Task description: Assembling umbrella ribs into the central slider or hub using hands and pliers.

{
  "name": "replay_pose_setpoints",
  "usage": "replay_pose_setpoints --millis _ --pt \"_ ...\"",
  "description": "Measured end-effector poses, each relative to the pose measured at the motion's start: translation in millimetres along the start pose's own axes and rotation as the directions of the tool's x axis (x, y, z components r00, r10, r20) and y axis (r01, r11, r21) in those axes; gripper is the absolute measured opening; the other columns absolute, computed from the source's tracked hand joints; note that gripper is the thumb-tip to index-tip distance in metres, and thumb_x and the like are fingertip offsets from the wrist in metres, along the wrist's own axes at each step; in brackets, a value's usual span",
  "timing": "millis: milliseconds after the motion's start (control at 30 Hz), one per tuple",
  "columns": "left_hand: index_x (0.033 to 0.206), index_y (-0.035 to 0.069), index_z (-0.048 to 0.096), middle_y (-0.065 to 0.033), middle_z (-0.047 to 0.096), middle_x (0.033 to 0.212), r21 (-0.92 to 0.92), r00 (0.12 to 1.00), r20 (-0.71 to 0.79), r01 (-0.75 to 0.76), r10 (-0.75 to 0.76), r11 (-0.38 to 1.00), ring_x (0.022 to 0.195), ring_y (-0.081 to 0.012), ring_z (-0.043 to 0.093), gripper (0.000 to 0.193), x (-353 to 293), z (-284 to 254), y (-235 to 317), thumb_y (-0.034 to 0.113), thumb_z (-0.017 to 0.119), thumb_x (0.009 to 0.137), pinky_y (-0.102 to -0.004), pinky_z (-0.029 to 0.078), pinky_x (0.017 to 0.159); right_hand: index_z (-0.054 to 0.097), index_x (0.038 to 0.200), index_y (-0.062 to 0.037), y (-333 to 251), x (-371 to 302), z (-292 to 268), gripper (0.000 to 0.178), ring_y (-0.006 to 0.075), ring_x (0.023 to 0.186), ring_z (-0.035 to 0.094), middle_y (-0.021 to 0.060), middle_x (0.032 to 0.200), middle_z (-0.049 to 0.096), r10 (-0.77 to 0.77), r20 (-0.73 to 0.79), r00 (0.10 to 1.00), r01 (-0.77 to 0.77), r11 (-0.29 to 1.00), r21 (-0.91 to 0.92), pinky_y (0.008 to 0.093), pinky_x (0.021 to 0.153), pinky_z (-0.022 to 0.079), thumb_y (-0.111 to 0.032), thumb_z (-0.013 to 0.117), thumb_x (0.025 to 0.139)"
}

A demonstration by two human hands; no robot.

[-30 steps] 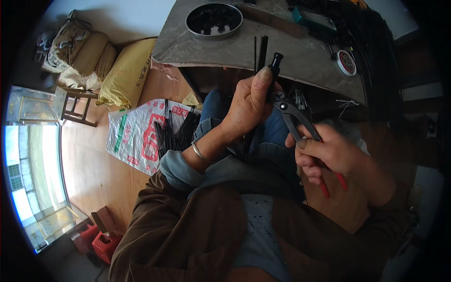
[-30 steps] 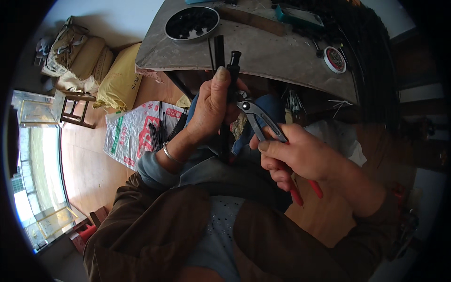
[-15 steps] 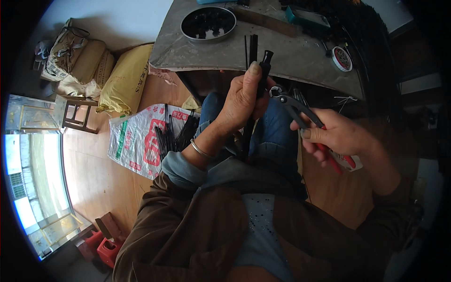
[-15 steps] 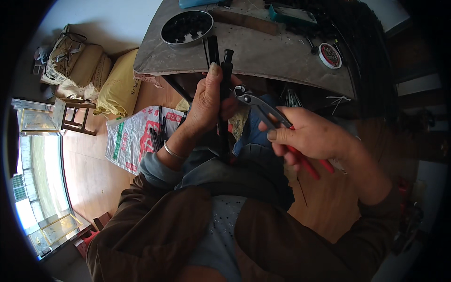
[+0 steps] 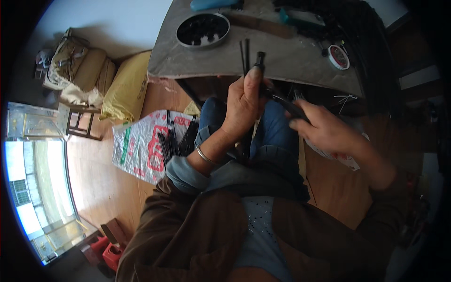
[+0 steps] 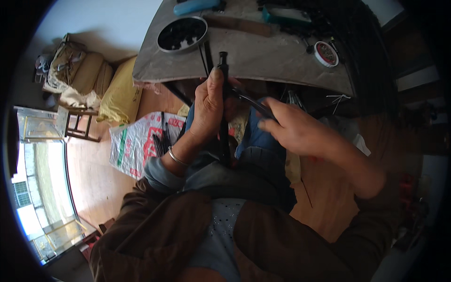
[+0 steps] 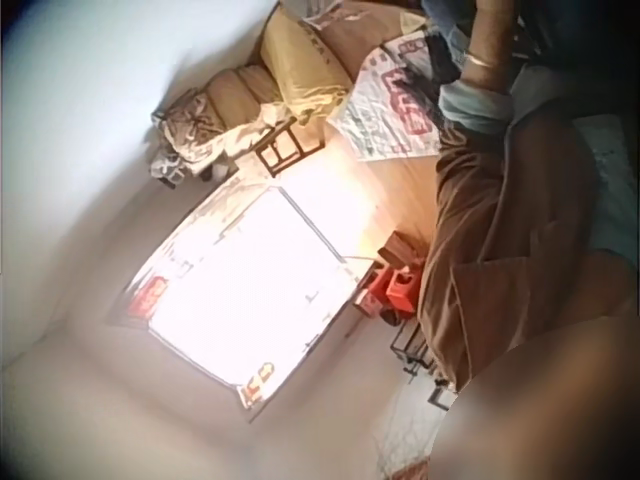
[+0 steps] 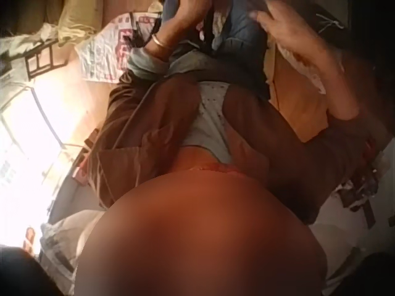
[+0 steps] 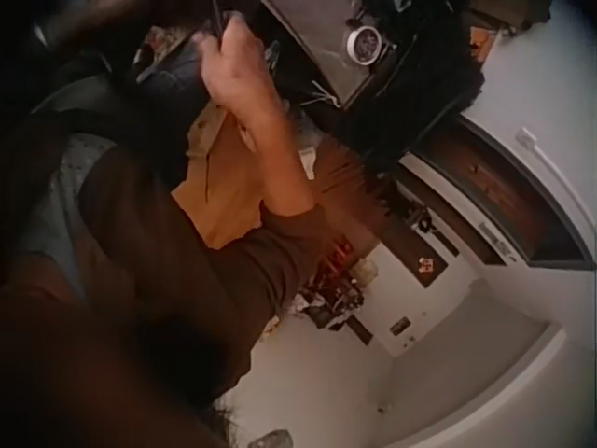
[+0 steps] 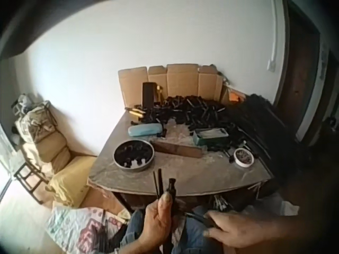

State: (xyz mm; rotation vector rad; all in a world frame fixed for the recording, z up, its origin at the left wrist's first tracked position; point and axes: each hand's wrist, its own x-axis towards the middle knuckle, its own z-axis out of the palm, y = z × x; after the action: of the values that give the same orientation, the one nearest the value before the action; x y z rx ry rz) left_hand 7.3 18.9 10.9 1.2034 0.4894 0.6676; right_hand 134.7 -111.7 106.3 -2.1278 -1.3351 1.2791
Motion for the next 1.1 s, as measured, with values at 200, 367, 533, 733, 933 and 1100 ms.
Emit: replay_pose_setpoints --millis 200,367,533,733,933,1100 --pt "0.081 0.007 0.051 0.0047 0.047 0.059 0.028 0.953 -0.300 -0.019 0.026 0.999 0.046 -0.0037 0.042 0.026 35.3 -13.6 -18.0 0.028 0.060 0.093 -0.0205 0.033 0.040 0.049 0.102 -0.0001 58.6 100.5 -29.5 0.041 0.0399 0.083 0.062 0.0215 0.086 0.064 -0.262 -0.438 0.860 -0.018 0.843 -0.538 0.0466 0.071 0.047 -0.037 0.059 0.088" --pt "0.074 0.009 0.053 0.0010 0.048 0.057 0.017 0.952 -0.224 -0.209 0.207 0.978 0.042 -0.0074 0.042 0.030 32.4 -41.0 26.1 0.033 0.061 0.092 -0.0216 0.033 0.039 0.051 0.098 -0.0017 77.5 133.0 -40.0 0.046 0.0374 0.083 0.063 0.0191 0.086 0.064 -0.367 -0.567 0.738 -0.095 0.775 -0.624 0.0451 0.070 0.049 -0.044 0.063 0.084" --pt "0.070 0.009 0.049 -0.0028 0.047 0.054 0.030 0.855 -0.214 -0.479 0.473 0.878 0.043 -0.0095 0.043 0.036 28.4 -66.2 101.0 0.035 0.053 0.095 -0.0230 0.033 0.042 0.054 0.094 -0.0055 80.7 133.6 -28.9 0.034 0.0335 0.078 0.060 0.0133 0.086 0.061 -0.675 -0.640 0.368 -0.018 0.683 -0.731 0.0461 0.069 0.048 -0.033 0.068 0.080" --pt "0.073 0.013 0.045 0.0004 0.036 0.061 -0.398 0.850 -0.460 -0.456 0.256 0.796 0.053 -0.0130 0.035 0.043 32.1 -130.6 133.7 0.050 0.054 0.092 -0.0272 0.029 0.046 0.057 0.112 -0.0034 73.6 62.1 73.0 0.031 0.0216 0.088 0.061 0.0099 0.098 0.061 -0.512 -0.273 0.814 0.559 0.818 0.135 0.0336 0.070 0.053 -0.012 0.065 0.084" --pt "0.068 0.010 0.045 -0.0033 0.042 0.057 -0.605 0.914 -0.398 -0.200 -0.075 0.771 0.053 -0.0214 0.046 0.055 22.1 -128.6 12.7 0.061 0.046 0.090 -0.0349 0.041 0.054 0.032 0.141 -0.0104 91.5 32.3 93.3 0.081 0.0222 0.092 0.061 0.0139 0.129 0.047 -0.326 -0.466 0.822 0.531 0.146 0.834 0.0345 0.066 0.057 -0.051 0.067 0.081" --pt "0.103 0.001 0.060 -0.0121 0.064 0.093 -0.421 0.746 0.257 0.659 -0.614 0.624 0.082 -0.0242 0.062 0.063 -33.2 -36.8 -60.5 0.060 0.042 0.092 -0.0396 0.051 0.076 0.054 0.092 -0.0043 122.1 9.2 37.5 0.030 0.0167 0.061 0.056 0.0095 0.094 0.054 0.022 -0.731 0.682 0.693 0.302 0.655 0.0300 0.051 0.047 -0.031 0.041 0.096"
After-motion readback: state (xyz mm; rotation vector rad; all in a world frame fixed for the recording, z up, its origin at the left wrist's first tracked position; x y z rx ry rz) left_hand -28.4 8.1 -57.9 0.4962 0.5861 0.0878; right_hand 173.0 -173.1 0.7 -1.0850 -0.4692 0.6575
